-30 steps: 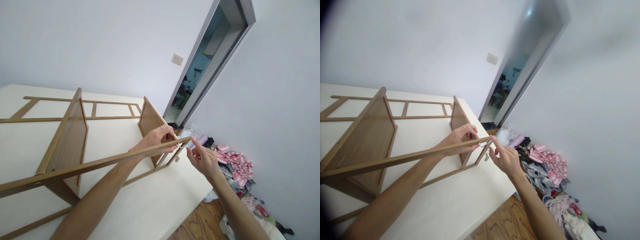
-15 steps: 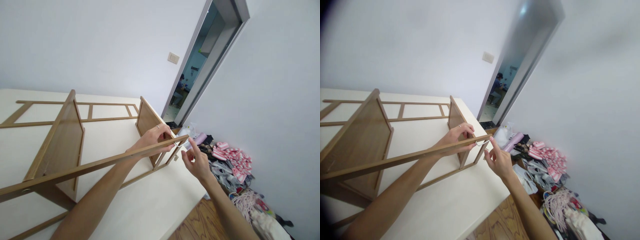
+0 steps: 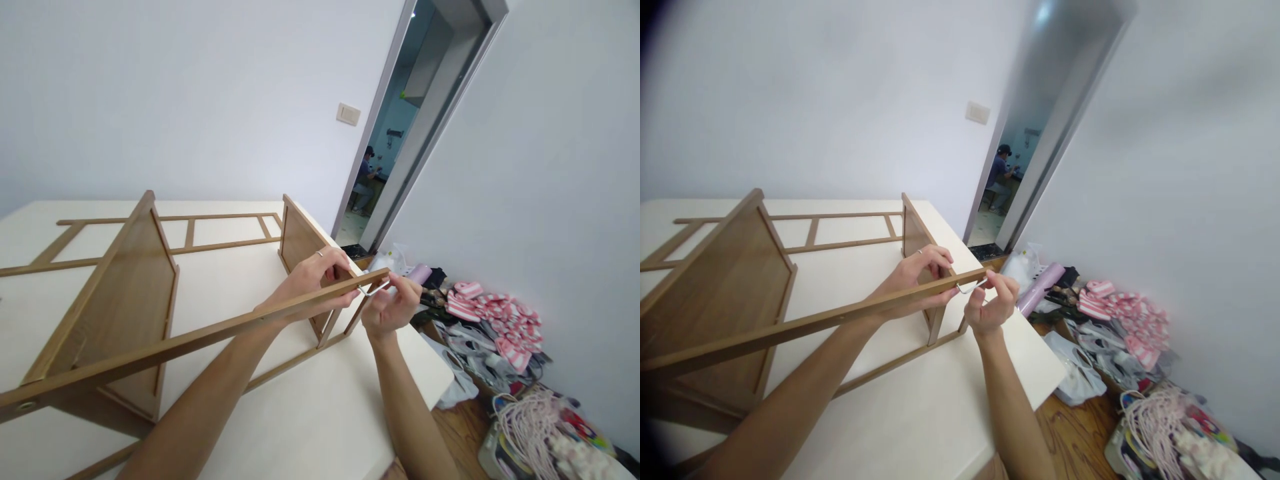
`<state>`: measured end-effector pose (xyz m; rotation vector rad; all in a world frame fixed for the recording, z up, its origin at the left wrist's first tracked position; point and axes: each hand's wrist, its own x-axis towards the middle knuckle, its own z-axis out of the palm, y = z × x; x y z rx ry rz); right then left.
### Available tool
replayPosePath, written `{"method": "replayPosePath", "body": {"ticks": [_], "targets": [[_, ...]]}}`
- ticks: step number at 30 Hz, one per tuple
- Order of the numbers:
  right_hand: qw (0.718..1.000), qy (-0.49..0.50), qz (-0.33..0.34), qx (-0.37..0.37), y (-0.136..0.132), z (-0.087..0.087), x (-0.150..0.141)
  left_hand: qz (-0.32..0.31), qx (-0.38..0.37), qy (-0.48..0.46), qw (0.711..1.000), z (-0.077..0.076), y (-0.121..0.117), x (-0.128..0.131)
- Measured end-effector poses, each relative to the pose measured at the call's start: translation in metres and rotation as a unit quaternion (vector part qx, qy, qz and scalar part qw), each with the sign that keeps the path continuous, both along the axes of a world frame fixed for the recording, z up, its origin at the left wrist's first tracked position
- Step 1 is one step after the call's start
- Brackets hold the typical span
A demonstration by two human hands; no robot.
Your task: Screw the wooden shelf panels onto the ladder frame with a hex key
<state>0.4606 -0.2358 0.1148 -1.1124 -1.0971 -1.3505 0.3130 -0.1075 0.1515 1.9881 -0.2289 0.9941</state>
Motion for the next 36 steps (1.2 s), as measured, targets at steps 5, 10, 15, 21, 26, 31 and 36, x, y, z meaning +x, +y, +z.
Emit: {"method": "replayPosePath", "body": {"ticks": [5,10,15,21,26,31,36], "targets": [[1.000,0.022,0.005,-0.022,-0.003,-0.010,-0.001,-0.006,0.004,-0.005,1.000,0.000,0.000,0.001],[0.997,0.054,0.008,-0.049,-0.009,-0.014,-0.005,-0.011,0.002,-0.008,1.000,0.001,0.000,-0.001],[0.995,0.076,0.014,-0.067,-0.014,-0.020,-0.008,0.000,0.020,-0.012,1.000,0.002,0.000,-0.001],[0.993,0.086,0.018,-0.075,-0.017,-0.023,-0.006,0.000,0.022,-0.026,0.999,0.002,-0.001,-0.001],[0.993,0.092,0.018,-0.076,-0.017,-0.024,-0.007,0.007,0.025,-0.021,0.999,0.002,-0.001,0.000],[0.993,0.095,0.017,-0.072,-0.017,-0.022,-0.009,0.008,0.025,-0.015,1.000,0.002,0.000,0.000],[0.992,0.099,0.023,-0.069,-0.019,-0.018,-0.009,0.013,0.027,-0.022,0.999,0.003,-0.001,0.000]]}}
